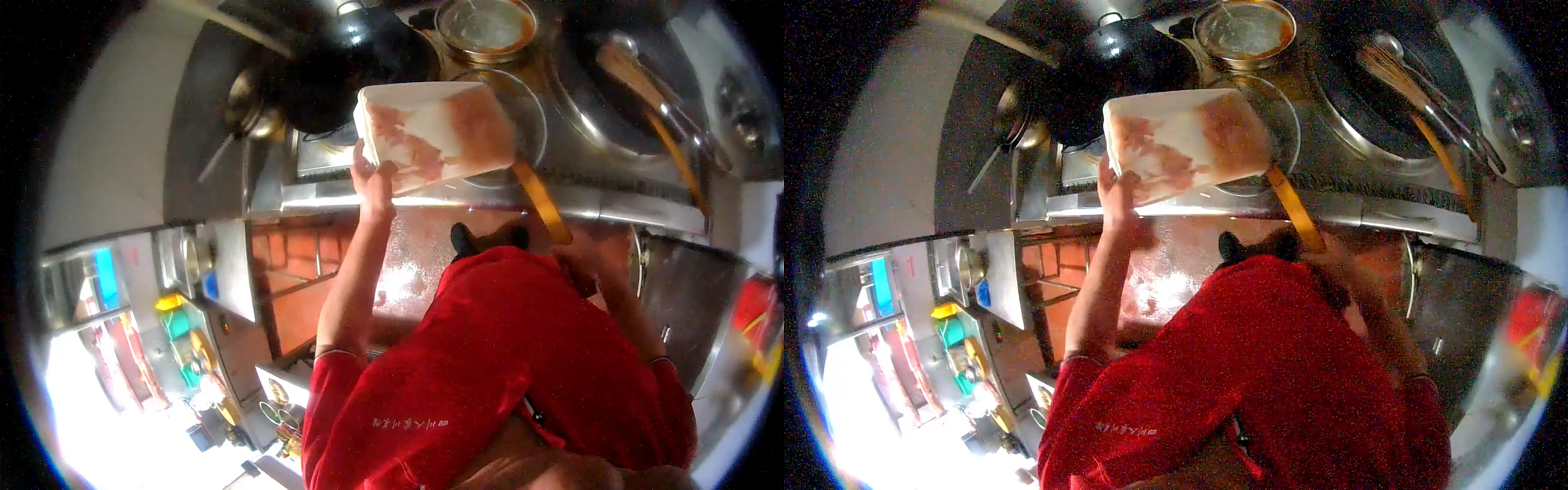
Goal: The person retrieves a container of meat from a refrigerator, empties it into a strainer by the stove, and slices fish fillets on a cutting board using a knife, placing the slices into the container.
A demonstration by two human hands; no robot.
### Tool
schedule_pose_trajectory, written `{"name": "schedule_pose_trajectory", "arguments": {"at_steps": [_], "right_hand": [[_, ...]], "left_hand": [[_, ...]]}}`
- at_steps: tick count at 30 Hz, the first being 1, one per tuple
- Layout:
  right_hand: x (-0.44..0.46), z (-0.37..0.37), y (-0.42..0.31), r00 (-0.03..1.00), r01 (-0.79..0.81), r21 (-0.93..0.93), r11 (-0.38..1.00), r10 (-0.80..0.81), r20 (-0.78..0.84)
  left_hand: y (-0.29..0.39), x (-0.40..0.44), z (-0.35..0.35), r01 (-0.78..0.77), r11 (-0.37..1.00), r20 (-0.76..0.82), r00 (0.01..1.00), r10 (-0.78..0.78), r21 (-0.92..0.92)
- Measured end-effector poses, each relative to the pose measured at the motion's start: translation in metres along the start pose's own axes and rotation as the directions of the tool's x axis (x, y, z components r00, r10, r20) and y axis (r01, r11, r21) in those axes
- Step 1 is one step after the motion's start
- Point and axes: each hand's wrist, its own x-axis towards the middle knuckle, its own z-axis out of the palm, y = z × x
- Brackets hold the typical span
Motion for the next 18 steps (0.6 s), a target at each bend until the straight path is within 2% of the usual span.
{"name": "schedule_pose_trajectory", "arguments": {"at_steps": [1,3,4,7,8,11,13,15,18], "right_hand": [[0.012,-0.003,0.017,0.999,0.047,0.017,0.999,-0.047,-0.005],[0.004,-0.006,-0.010,0.998,-0.015,0.107,0.994,0.009,0.057],[-0.001,-0.004,-0.021,0.997,-0.036,0.140,0.990,0.026,0.073],[-0.006,0.001,-0.034,0.994,-0.074,0.196,0.978,0.057,0.090],[-0.005,0.002,-0.032,0.994,-0.082,0.200,0.976,0.065,0.089],[-0.004,0.005,-0.032,0.993,-0.096,0.209,0.973,0.080,0.081],[-0.011,0.003,-0.044,0.994,-0.088,0.260,0.962,0.068,0.087],[-0.008,0.001,-0.039,0.995,-0.073,0.238,0.968,0.053,0.088],[-0.009,-0.002,-0.043,0.990,-0.108,0.200,0.974,0.086,0.116]], "left_hand": [[-0.006,0.014,0.000,-0.005,0.999,-0.031,0.999,0.006,0.046],[-0.021,0.036,0.002,-0.011,0.990,-0.083,0.996,0.023,0.140],[-0.005,0.033,0.009,0.044,0.997,-0.041,0.998,-0.041,0.063],[0.018,0.035,0.026,0.050,0.995,-0.052,0.998,-0.046,0.081],[0.014,0.043,0.025,0.039,0.984,-0.056,0.998,-0.029,0.174],[0.016,0.052,0.032,-0.136,0.889,-0.048,0.984,0.174,0.436],[0.020,0.053,0.036,-0.249,0.798,0.020,0.958,0.286,0.548],[0.025,0.053,0.039,-0.401,0.644,0.129,0.895,0.427,0.651],[0.033,0.051,0.044,-0.638,0.395,0.336,0.722,0.605,0.660]]}}
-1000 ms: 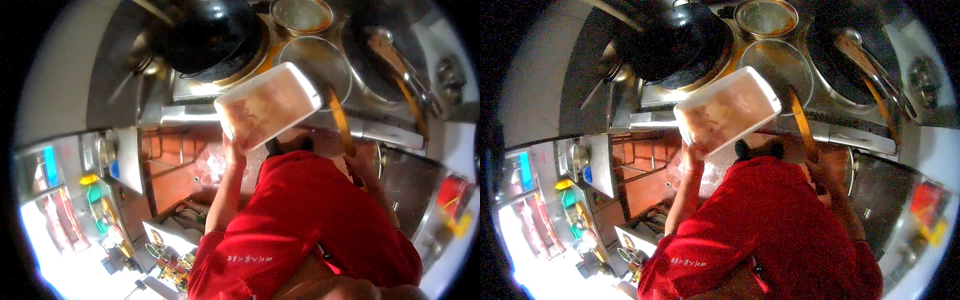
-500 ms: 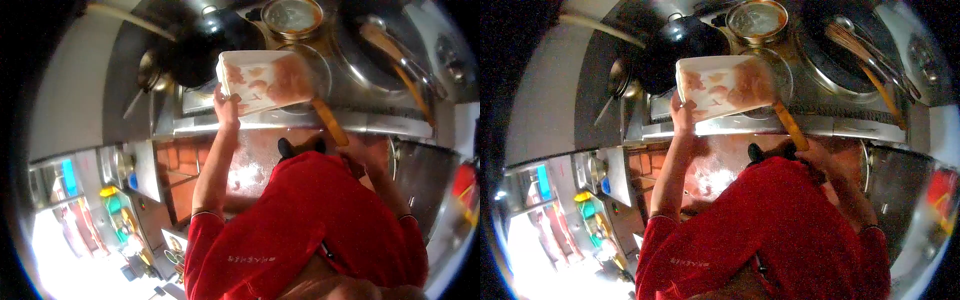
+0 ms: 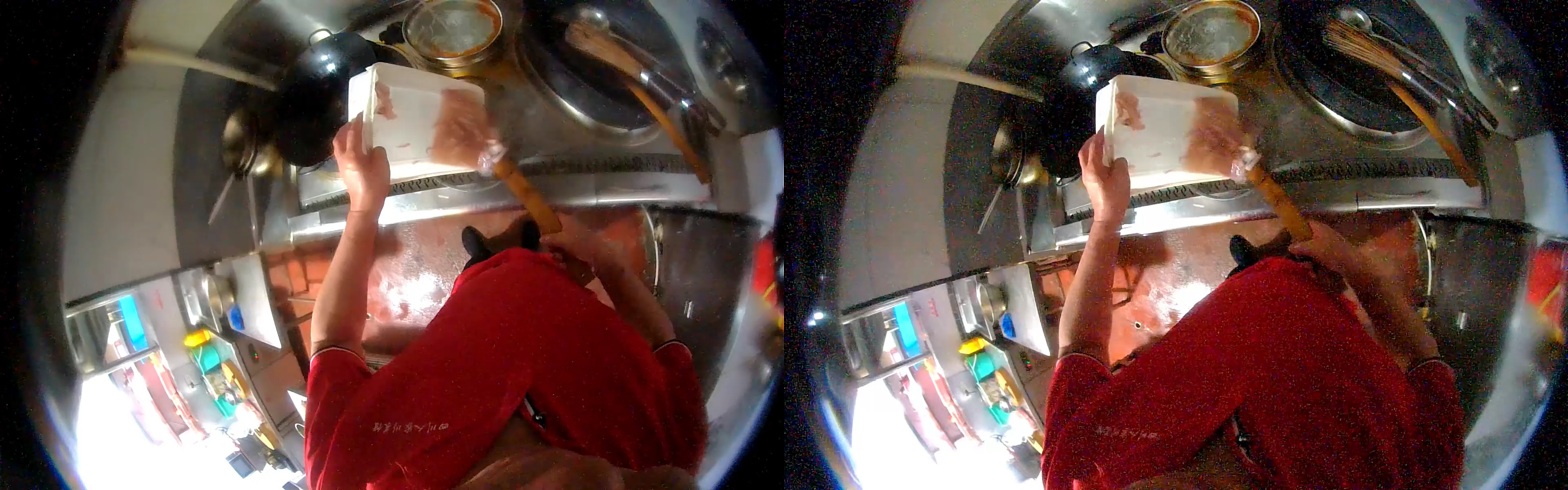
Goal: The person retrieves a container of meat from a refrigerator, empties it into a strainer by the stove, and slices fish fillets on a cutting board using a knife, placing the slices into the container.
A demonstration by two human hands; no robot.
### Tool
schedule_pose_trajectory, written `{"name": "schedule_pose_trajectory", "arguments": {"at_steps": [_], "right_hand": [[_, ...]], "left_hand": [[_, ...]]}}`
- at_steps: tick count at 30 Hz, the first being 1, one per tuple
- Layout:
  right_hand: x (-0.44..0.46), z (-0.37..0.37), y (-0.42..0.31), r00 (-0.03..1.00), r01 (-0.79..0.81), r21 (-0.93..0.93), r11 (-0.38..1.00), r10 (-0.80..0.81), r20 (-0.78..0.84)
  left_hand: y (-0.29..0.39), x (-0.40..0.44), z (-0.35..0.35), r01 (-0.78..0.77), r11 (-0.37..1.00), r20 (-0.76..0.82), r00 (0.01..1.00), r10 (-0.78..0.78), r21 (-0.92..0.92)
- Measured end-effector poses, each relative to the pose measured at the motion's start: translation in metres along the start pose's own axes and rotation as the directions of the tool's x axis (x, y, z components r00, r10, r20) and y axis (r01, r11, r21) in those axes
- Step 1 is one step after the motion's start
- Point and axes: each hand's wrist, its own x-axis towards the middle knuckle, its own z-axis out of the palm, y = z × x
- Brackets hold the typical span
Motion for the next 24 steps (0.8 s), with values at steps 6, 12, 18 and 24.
{"name": "schedule_pose_trajectory", "arguments": {"at_steps": [6,12,18,24], "right_hand": [[-0.005,0.003,-0.004,0.999,-0.018,0.013,1.000,0.018,0.037],[-0.006,0.004,-0.006,0.998,-0.013,0.016,1.000,0.012,0.065],[0.002,0.001,0.006,0.996,0.066,-0.039,0.997,-0.063,0.065],[-0.013,0.004,-0.027,1.000,0.017,-0.017,1.000,-0.017,0.003]], "left_hand": [[0.009,0.005,0.001,-0.074,0.996,0.010,0.997,0.074,0.057],[0.024,0.012,0.001,-0.198,0.945,-0.010,0.978,0.208,0.261],[0.013,0.029,0.006,-0.280,0.907,-0.056,0.948,0.312,0.315],[0.022,0.043,-0.016,-0.319,0.870,-0.123,0.913,0.389,0.377]]}}
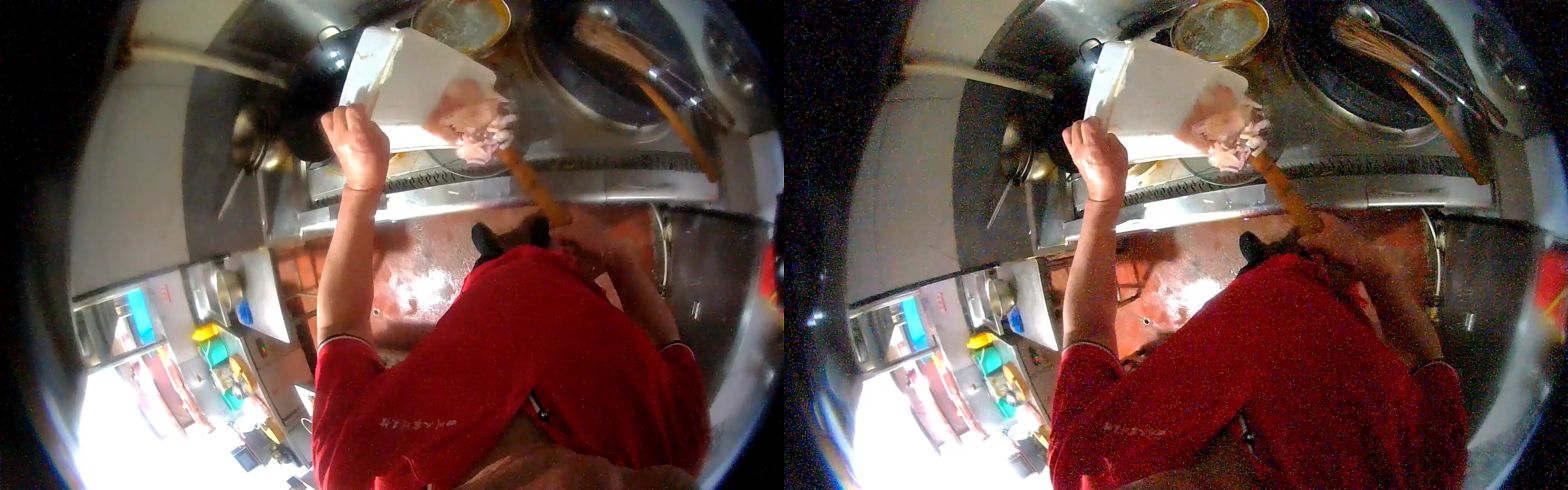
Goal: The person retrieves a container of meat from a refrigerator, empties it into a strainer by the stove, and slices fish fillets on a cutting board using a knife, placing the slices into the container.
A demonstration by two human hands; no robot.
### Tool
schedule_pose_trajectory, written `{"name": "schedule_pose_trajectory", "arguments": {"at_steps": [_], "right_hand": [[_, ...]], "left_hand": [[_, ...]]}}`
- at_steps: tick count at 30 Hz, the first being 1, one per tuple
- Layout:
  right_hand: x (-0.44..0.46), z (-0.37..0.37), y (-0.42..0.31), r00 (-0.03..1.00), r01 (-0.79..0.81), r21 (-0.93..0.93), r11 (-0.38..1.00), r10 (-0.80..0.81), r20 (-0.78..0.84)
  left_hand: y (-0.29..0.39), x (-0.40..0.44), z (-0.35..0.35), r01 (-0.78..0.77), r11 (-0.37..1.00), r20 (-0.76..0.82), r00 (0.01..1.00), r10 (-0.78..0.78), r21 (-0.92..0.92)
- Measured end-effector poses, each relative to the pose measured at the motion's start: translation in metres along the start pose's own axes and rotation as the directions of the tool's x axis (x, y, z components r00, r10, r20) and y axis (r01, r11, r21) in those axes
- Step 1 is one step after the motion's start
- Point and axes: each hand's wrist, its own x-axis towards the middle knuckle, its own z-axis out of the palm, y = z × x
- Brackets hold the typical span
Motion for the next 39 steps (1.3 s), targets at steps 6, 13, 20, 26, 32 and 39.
{"name": "schedule_pose_trajectory", "arguments": {"at_steps": [6,13,20,26,32,39], "right_hand": [[0.009,-0.011,0.019,0.994,0.102,-0.001,0.995,-0.101,0.041],[0.000,-0.002,0.023,0.999,0.034,0.038,0.999,-0.035,0.041],[0.001,-0.011,0.037,0.993,0.076,0.048,0.996,-0.080,0.085],[-0.025,-0.008,0.039,0.999,0.025,0.013,1.000,-0.025,-0.022],[-0.041,-0.015,0.047,1.000,0.014,0.087,0.996,-0.013,-0.011],[-0.062,0.002,0.032,0.982,0.000,0.137,0.991,0.026,-0.186]], "left_hand": [[0.000,0.013,-0.007,-0.077,0.997,-0.098,0.992,0.079,0.018],[0.000,0.020,-0.023,-0.140,0.990,-0.157,0.978,0.140,0.014],[0.000,0.033,-0.044,-0.191,0.979,-0.276,0.939,0.204,0.076],[0.002,0.027,-0.054,-0.143,0.988,-0.318,0.935,0.155,0.064],[-0.008,-0.012,-0.034,0.096,0.994,-0.362,0.929,-0.071,0.049],[-0.009,-0.072,-0.026,0.675,0.324,-0.022,0.415,-0.909,-0.663]]}}
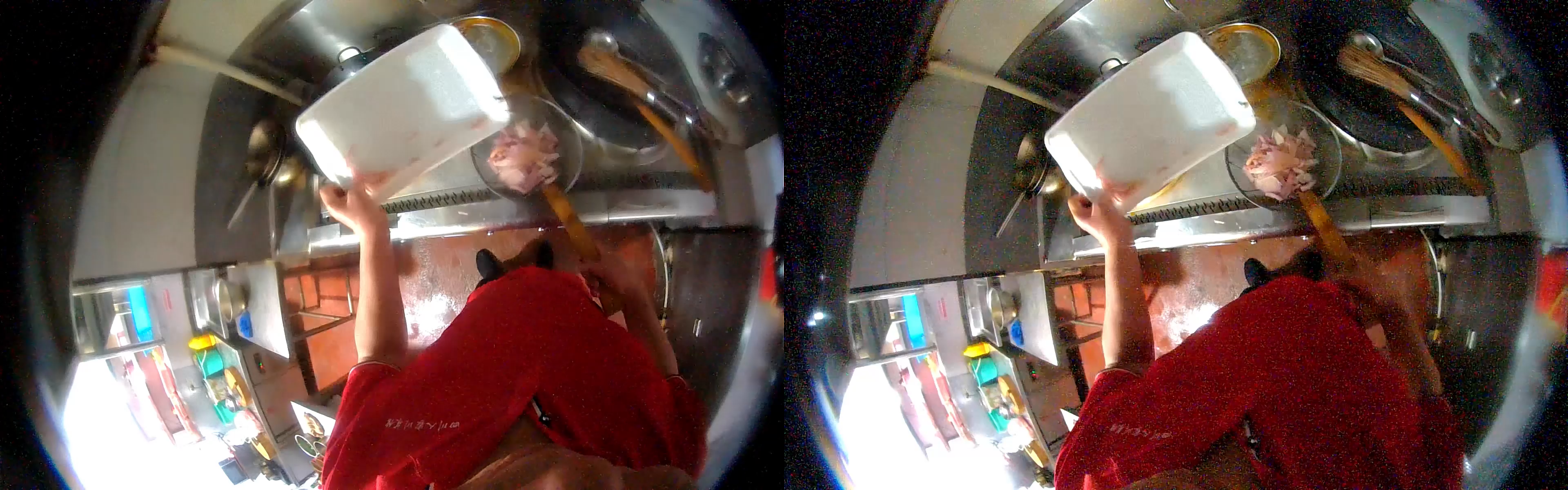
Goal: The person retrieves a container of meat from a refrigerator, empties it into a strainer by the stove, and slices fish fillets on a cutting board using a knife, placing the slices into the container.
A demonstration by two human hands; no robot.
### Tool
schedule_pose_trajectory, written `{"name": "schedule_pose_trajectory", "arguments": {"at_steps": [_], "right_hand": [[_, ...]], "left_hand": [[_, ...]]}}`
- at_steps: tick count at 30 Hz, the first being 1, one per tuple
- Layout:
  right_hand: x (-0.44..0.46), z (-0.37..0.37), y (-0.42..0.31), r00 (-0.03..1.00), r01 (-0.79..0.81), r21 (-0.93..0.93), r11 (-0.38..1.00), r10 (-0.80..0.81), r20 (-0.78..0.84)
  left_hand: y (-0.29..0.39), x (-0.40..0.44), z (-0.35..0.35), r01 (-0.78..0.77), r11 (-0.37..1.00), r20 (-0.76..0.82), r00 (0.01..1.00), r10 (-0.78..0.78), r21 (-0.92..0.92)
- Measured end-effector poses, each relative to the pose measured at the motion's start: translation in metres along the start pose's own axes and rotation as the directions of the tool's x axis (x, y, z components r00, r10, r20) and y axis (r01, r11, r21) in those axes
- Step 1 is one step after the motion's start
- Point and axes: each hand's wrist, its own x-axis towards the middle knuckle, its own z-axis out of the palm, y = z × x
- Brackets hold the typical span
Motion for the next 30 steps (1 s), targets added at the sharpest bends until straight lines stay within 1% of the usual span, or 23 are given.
{"name": "schedule_pose_trajectory", "arguments": {"at_steps": [2,3,5,6,7,8,10,11,12,14,15,16,17,18,20,21,22,23,24,25,28,29,30], "right_hand": [[0.003,-0.005,0.006,0.999,-0.015,-0.040,0.999,0.014,-0.034],[0.008,-0.007,0.009,0.999,-0.027,-0.061,0.998,0.025,-0.034],[0.012,-0.011,0.014,0.999,-0.050,0.010,0.999,0.050,-0.018],[0.011,-0.013,0.018,0.998,-0.060,0.102,0.993,0.061,0.001],[0.011,-0.014,0.015,0.999,-0.045,0.131,0.990,0.044,0.012],[0.012,-0.015,0.013,0.999,-0.031,0.159,0.987,0.028,0.023],[0.014,-0.012,-0.001,0.998,0.057,0.087,0.995,-0.060,0.027],[0.014,-0.010,-0.011,0.995,0.091,0.067,0.994,-0.093,0.025],[0.013,-0.010,-0.023,0.992,0.126,0.047,0.991,-0.127,0.025],[0.019,-0.010,-0.048,0.980,0.194,0.026,0.981,-0.195,0.043],[0.025,-0.012,-0.061,0.972,0.226,0.026,0.974,-0.227,0.063],[0.032,-0.012,-0.075,0.962,0.257,0.029,0.966,-0.258,0.083],[0.039,-0.010,-0.095,0.969,0.225,0.036,0.974,-0.228,0.092],[0.054,-0.013,-0.110,0.965,0.232,0.022,0.973,-0.233,0.117],[0.095,-0.018,-0.143,0.961,0.235,-0.041,0.971,-0.226,0.158],[0.130,-0.026,-0.153,0.953,0.287,-0.129,0.949,-0.269,0.141],[0.133,-0.010,-0.181,0.934,0.352,-0.058,0.934,-0.346,0.088],[0.150,-0.007,-0.203,0.924,0.381,-0.188,0.905,-0.379,0.046],[0.185,-0.018,-0.218,0.916,0.391,-0.166,0.905,-0.364,0.172],[0.198,-0.010,-0.236,0.928,0.365,-0.141,0.920,-0.348,0.131],[0.226,0.009,-0.270,0.919,0.391,-0.081,0.917,-0.384,0.091],[0.233,0.011,-0.277,0.928,0.363,-0.067,0.930,-0.353,0.122],[0.238,0.011,-0.279,0.927,0.359,-0.029,0.933,-0.354,0.122]], "left_hand": [[-0.007,-0.006,-0.018,0.193,0.968,0.005,0.981,-0.195,-0.159],[-0.008,-0.011,-0.028,0.258,0.954,0.013,0.966,-0.259,-0.150],[0.004,-0.023,-0.044,0.372,0.922,-0.002,0.927,-0.374,-0.109],[0.006,-0.027,-0.054,0.421,0.904,-0.028,0.905,-0.424,-0.079],[-0.007,-0.030,-0.066,0.443,0.873,-0.002,0.892,-0.453,-0.205],[-0.034,-0.030,-0.084,0.410,0.902,-0.001,0.910,-0.414,-0.133],[-0.024,-0.039,-0.105,0.455,0.883,-0.027,0.887,-0.460,-0.116],[-0.013,-0.048,-0.109,0.433,0.900,-0.044,0.899,-0.435,-0.050],[-0.004,-0.056,-0.112,0.471,0.871,-0.094,0.869,-0.485,-0.141],[-0.034,-0.063,-0.142,0.540,0.840,-0.139,0.829,-0.542,-0.053],[-0.037,-0.072,-0.152,0.471,0.882,-0.102,0.878,-0.468,0.011],[-0.037,-0.079,-0.157,0.445,0.895,-0.095,0.890,-0.447,-0.038],[-0.032,-0.086,-0.160,0.418,0.904,-0.089,0.901,-0.425,-0.088],[-0.026,-0.089,-0.162,0.524,0.823,-0.158,0.813,-0.560,-0.220],[-0.045,-0.096,-0.180,0.539,0.806,-0.197,0.786,-0.585,-0.245],[-0.053,-0.099,-0.191,0.543,0.806,-0.183,0.790,-0.585,-0.234],[-0.047,-0.101,-0.193,0.555,0.804,-0.188,0.784,-0.591,-0.215],[-0.035,-0.101,-0.193,0.566,0.801,-0.194,0.778,-0.597,-0.195],[-0.026,-0.101,-0.195,0.578,0.798,-0.200,0.773,-0.603,-0.173],[-0.024,-0.103,-0.197,0.557,0.787,-0.212,0.762,-0.612,-0.267],[-0.023,-0.108,-0.204,0.528,0.794,-0.241,0.763,-0.599,-0.302],[-0.027,-0.110,-0.212,0.503,0.819,-0.227,0.794,-0.564,-0.277],[-0.033,-0.112,-0.218,0.516,0.810,-0.247,0.777,-0.579,-0.277]]}}
